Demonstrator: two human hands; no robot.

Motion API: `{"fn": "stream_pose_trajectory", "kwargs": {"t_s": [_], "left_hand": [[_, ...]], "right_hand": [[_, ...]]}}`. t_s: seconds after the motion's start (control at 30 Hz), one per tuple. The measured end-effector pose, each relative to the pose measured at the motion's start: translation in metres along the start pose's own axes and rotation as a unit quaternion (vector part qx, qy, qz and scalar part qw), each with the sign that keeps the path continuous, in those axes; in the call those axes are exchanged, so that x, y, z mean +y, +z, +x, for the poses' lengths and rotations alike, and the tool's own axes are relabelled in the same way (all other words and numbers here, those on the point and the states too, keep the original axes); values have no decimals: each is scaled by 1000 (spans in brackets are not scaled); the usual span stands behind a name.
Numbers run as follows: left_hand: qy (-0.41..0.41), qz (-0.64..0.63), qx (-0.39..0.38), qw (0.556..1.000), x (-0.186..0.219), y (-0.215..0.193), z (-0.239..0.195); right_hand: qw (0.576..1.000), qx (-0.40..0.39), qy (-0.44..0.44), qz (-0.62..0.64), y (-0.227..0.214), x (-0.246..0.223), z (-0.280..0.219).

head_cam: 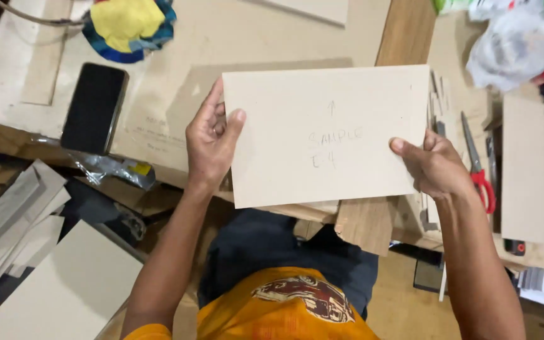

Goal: Cutting thin strips of cardboard using a utility knife and a wooden straight edge as a guide.

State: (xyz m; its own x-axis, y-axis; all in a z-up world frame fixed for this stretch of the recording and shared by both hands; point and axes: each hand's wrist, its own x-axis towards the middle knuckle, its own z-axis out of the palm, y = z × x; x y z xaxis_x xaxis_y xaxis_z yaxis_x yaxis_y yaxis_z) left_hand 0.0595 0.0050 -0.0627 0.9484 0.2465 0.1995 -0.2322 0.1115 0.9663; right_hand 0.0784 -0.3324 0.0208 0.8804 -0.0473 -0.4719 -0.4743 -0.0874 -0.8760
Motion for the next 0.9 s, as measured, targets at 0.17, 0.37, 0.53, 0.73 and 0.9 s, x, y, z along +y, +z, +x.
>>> {"fn": "stream_pose_trajectory", "kwargs": {"t_s": [0.17,0.37,0.53,0.73,0.9], "left_hand": [[1,15,10,1000,-17,3,-2],[0,-27,11,1000,-32,9,2],[-40,-34,21,998,-41,6,5],[-47,-18,13,999,-60,-6,10],[-27,-11,10,1000,-74,-11,14]], "right_hand": [[999,9,-10,36,-38,45,27],[998,29,44,30,-26,41,25],[998,30,33,52,-28,41,15],[998,22,34,52,-18,35,8],[998,28,25,51,-12,30,1]]}}
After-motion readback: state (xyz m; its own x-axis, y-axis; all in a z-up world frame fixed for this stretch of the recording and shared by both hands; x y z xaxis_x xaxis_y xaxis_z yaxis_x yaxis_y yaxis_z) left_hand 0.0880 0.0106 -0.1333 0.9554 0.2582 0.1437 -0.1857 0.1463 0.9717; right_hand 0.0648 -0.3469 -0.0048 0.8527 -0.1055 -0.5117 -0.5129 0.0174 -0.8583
